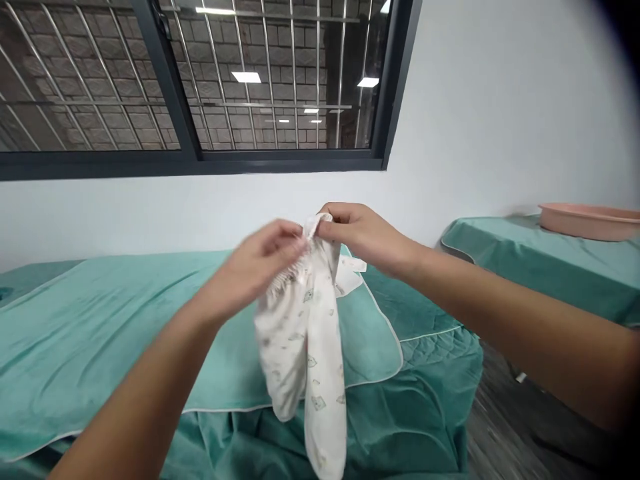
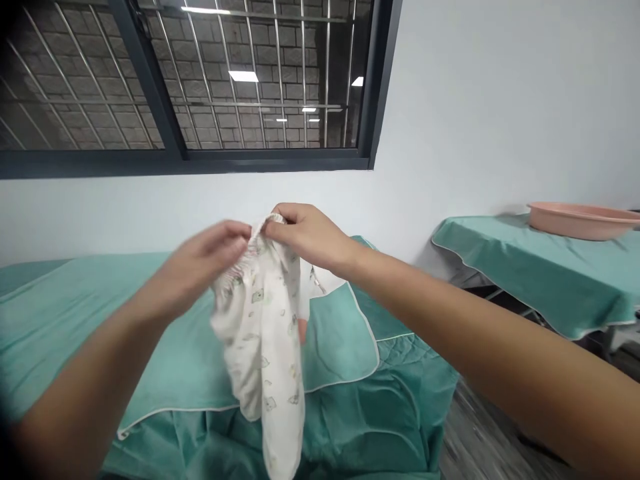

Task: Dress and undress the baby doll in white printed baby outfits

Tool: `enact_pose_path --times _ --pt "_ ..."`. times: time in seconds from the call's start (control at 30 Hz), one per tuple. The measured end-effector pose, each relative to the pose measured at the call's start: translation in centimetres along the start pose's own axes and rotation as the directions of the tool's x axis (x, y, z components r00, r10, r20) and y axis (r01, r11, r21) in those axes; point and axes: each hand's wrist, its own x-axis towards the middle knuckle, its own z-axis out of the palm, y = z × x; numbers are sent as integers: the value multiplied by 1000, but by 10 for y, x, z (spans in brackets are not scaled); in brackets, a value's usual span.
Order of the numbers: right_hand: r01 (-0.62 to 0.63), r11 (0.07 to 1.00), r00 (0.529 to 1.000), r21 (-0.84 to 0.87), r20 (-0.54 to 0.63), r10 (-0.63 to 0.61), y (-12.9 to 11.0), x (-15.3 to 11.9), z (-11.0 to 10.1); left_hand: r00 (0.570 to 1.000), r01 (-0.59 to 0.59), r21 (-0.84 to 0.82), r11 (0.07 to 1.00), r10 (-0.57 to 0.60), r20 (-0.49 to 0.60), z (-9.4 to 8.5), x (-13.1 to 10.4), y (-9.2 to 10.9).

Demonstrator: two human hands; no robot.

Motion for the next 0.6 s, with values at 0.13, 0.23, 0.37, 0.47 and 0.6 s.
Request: enact_pose_path --times 0.13,0.23,0.37,0.47,0.6 --pt "-63 934 992 350 -79 96 29 -3 0 911 136 147 980 -182 371 2 -6 -25" --pt "-165 895 985 415 29 168 57 -11 -2 960 165 93 982 -181 212 -5 -5 -49" --pt "-327 939 856 104 453 248 89 -17 5 983 185 -142 972 -186 10 -3 7 -78" --pt "-339 939 871 58 396 291 107 -10 13 967 236 -334 912 -254 -10 7 18 -98" --pt "-295 884 955 362 141 261 127 7 20 930 356 -447 821 -358 84 11 24 -122"
